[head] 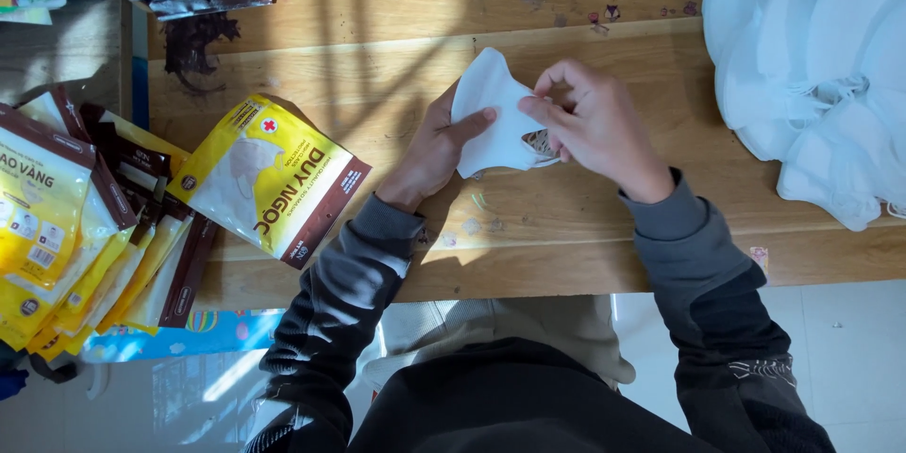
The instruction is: Manually folding individual face masks and inserting them into plastic packaging bags at a workspace.
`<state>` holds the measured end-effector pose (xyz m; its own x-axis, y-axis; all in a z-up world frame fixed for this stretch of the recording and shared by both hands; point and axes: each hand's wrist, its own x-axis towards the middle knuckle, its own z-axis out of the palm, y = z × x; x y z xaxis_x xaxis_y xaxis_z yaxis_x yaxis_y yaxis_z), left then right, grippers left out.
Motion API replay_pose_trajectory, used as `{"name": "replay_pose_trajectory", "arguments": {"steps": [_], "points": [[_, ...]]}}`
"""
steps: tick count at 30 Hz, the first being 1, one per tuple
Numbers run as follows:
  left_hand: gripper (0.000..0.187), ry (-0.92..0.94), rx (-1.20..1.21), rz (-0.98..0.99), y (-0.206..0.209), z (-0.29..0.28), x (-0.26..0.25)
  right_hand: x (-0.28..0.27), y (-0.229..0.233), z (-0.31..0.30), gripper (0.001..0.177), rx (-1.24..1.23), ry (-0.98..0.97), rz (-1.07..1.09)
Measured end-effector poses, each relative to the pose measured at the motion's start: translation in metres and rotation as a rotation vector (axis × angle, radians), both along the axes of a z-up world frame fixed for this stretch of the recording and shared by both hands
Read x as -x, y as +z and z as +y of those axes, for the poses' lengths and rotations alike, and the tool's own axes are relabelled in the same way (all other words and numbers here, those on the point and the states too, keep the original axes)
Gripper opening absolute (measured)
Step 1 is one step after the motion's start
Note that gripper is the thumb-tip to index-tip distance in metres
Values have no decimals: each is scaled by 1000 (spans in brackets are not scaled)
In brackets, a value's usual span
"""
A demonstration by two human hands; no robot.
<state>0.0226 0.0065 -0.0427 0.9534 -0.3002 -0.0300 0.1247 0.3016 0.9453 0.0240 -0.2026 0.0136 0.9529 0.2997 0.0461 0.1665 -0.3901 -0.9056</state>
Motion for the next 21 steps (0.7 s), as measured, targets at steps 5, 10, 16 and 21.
{"name": "replay_pose_trajectory", "arguments": {"steps": [5,10,16,21], "points": [[37,22,9,-57,-17,7,-8,-10,-2,-21,20,-213,65,230],[33,120,-261,-318,12,13,6,-21,-11,-30,21,-59,48,-92],[21,81,-401,-560,23,12,12,1,2,10,62,321,153,-692],[16,195,-283,-642,14,9,0,-6,-32,23,49,337,101,-820]]}}
